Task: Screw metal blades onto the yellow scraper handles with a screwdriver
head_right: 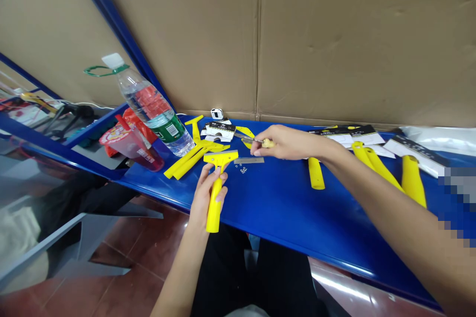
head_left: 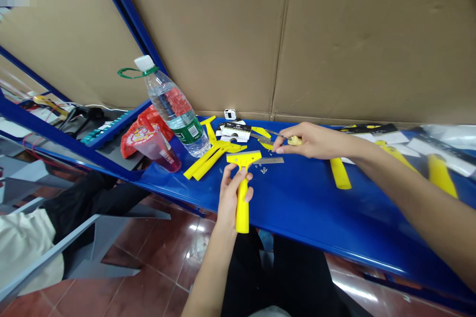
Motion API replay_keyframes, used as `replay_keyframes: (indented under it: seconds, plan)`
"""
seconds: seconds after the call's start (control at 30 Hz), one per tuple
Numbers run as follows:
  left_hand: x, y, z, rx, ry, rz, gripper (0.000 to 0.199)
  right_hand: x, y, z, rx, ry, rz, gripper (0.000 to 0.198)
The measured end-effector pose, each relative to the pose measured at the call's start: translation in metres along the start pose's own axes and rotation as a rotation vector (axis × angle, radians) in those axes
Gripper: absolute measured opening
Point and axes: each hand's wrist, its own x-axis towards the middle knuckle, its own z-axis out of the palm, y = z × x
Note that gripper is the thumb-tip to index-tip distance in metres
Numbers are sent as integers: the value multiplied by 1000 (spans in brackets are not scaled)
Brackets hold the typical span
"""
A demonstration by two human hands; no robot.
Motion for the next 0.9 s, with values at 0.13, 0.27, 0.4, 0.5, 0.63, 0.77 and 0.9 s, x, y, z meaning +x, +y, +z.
replay_keyframes:
  seconds: [0.13, 0.27, 0.4, 0.5, 0.63, 0.77, 0.9]
  plan:
    - [1, 0, 2, 36, -19, -21, 57, 6, -19, 14, 84, 265, -56, 37]
    - [0, 2, 4, 62, -44, -40, 59, 19, -21, 39, 18, 312, -180, 31]
    - [-1, 2, 3, 107, -57, -46, 61, 26, -12, 53, 6, 250, -237, 27]
    - [-2, 2, 3, 122, -71, -40, 59, 26, -10, 53, 17, 241, -230, 27]
    - [-3, 3, 3, 149, -96, -52, 58, 25, -13, 49, 54, 229, -132, 28]
    - [-2, 4, 5, 163, -120, -47, 57, 24, -17, 46, 97, 175, 53, 29]
    - [0, 4, 5, 171, -130, -67, 59, 23, -19, 43, 232, 95, 251, 41]
